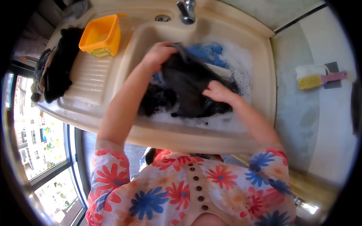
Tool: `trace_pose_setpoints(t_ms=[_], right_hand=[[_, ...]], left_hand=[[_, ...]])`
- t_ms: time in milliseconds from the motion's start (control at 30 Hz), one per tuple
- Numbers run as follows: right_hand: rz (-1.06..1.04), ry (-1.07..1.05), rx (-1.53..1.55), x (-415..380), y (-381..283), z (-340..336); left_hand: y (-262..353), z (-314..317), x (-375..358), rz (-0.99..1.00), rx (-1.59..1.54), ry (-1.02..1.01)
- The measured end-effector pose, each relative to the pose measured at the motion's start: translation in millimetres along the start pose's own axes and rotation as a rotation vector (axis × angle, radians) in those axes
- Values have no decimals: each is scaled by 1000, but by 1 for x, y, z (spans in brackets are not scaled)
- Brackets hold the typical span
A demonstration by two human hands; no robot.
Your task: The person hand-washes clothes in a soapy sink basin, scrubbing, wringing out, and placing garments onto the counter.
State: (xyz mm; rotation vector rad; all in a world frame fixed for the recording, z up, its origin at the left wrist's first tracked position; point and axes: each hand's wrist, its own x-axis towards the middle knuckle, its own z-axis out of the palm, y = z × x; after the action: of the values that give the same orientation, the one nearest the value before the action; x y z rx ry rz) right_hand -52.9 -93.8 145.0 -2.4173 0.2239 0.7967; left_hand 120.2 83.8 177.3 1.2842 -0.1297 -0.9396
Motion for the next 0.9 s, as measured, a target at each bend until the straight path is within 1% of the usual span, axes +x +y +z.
trace_pose_setpoints(t_ms=[33,67,100,167,233,267,333,367,400,433,467,500,533,567,600,667,700,733,767,800,833,900], right_hand=[[-82,21,187,-20,-2,-17],[-93,169,389,-46,-12,-38],[-100,320,590,-69,-17,-57],[-179,546,785,-95,-3,-89],[-162,625,955,-101,34,-106],[-95,707,890,-97,54,-108],[37,864,756,-76,102,-95],[-11,840,773,-63,124,-81],[68,776,767,-54,126,-66],[232,700,739,-45,112,-48],[94,654,719,-19,126,-13],[211,760,-55,5,129,21],[249,758,-82,12,105,42],[288,755,-107,17,90,55],[344,699,-61,22,97,58],[465,593,42,42,119,73],[435,579,74,58,140,79],[406,568,106,78,171,84],[403,369,-260,72,155,66],[344,201,-624,65,139,47],[564,387,44,48,122,36],[49,395,63,19,139,5]], left_hand=[[-13,-31,13,-15,-8,65],[-25,-60,21,-50,-34,50],[-21,-68,10,-135,-41,178],[-30,-80,6,-96,-6,253],[-17,-77,-3,-153,208,183],[-9,-73,-8,-176,313,148],[2,-59,-11,-207,684,158],[3,-51,-12,-221,868,165],[-15,-43,-6,122,1276,326],[-19,-26,-8,277,1335,307],[-35,-9,-2,516,1318,262],[-51,8,10,575,1335,22],[-75,32,10,512,1364,-75],[-82,65,-5,287,1556,-66],[-92,76,1,234,1730,-164],[-118,74,28,31,1624,-258],[-134,74,42,-63,1569,-303],[-150,76,52,-54,1577,-261],[-162,79,57,-44,1587,-223],[-173,80,61,-33,1593,-185],[-170,79,60,-79,1482,-311],[-128,69,73,-144,1255,-521]])
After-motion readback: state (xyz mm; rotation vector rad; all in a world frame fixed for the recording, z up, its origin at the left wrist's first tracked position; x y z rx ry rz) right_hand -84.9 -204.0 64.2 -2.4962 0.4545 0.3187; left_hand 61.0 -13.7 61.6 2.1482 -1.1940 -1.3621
